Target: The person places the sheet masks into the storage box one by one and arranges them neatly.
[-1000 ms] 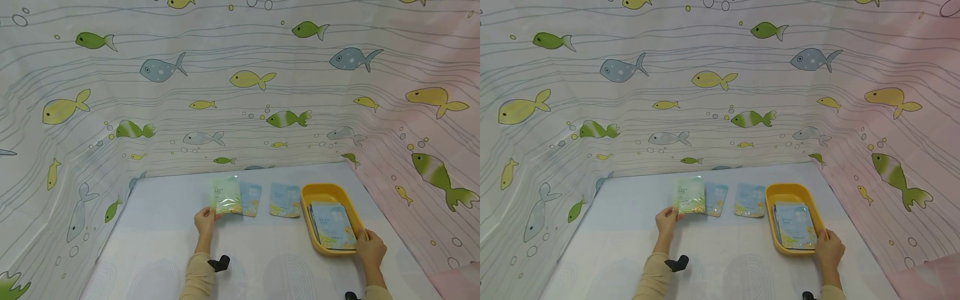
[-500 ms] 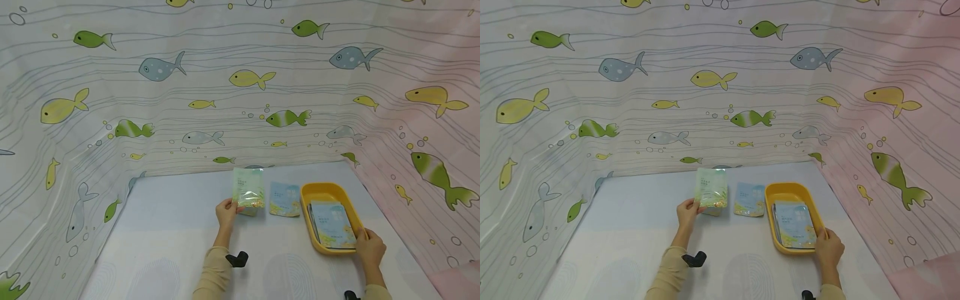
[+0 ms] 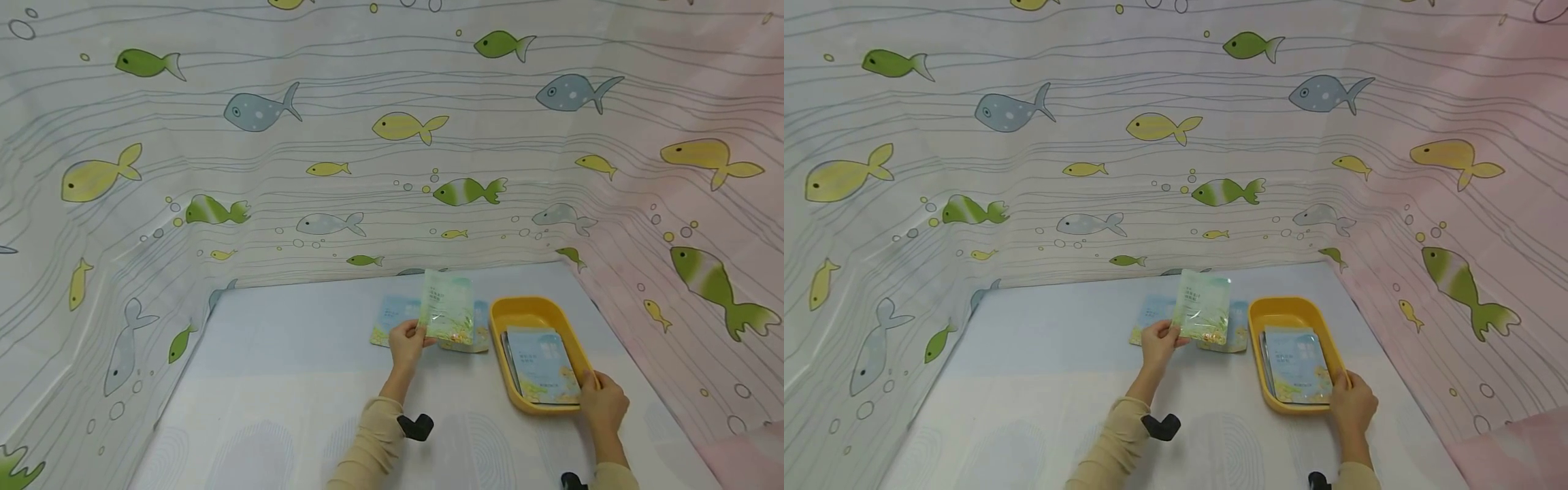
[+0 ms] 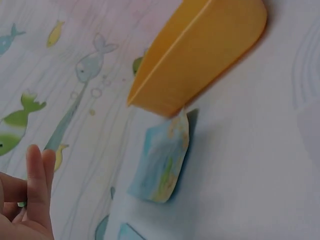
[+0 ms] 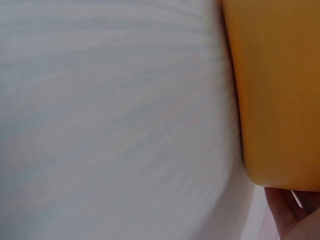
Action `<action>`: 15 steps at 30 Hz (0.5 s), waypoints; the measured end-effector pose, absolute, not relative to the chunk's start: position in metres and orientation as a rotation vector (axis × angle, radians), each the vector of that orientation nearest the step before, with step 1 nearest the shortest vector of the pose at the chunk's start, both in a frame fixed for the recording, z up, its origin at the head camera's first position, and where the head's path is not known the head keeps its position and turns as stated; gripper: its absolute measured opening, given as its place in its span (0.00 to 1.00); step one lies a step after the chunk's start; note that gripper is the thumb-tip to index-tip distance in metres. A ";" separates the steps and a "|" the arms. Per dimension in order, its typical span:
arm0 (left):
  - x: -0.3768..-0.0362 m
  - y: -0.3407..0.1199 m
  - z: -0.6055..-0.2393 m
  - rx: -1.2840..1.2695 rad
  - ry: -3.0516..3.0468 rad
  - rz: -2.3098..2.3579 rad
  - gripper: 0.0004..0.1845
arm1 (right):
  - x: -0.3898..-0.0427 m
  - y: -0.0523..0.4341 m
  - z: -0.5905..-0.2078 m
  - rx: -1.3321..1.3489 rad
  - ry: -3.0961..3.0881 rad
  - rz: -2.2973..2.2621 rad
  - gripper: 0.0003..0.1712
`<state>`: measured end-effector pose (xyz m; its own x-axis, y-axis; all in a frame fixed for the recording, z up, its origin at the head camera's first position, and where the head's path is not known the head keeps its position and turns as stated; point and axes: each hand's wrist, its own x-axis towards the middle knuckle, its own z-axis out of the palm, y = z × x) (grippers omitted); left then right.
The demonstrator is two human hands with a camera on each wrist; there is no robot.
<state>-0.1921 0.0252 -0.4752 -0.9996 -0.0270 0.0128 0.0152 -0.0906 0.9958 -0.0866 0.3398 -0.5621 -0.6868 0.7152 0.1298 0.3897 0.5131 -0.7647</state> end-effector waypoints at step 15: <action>-0.186 0.086 -0.506 -0.191 -2.127 -2.270 0.11 | -0.087 0.340 -0.562 -0.936 -2.339 1.035 0.24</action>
<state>-0.1863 0.0862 -0.5056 -0.9922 0.0656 0.1063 0.1018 -0.0682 0.9925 -0.0868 0.3396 -0.5619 -0.6877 0.7193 0.0987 0.4109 0.4976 -0.7639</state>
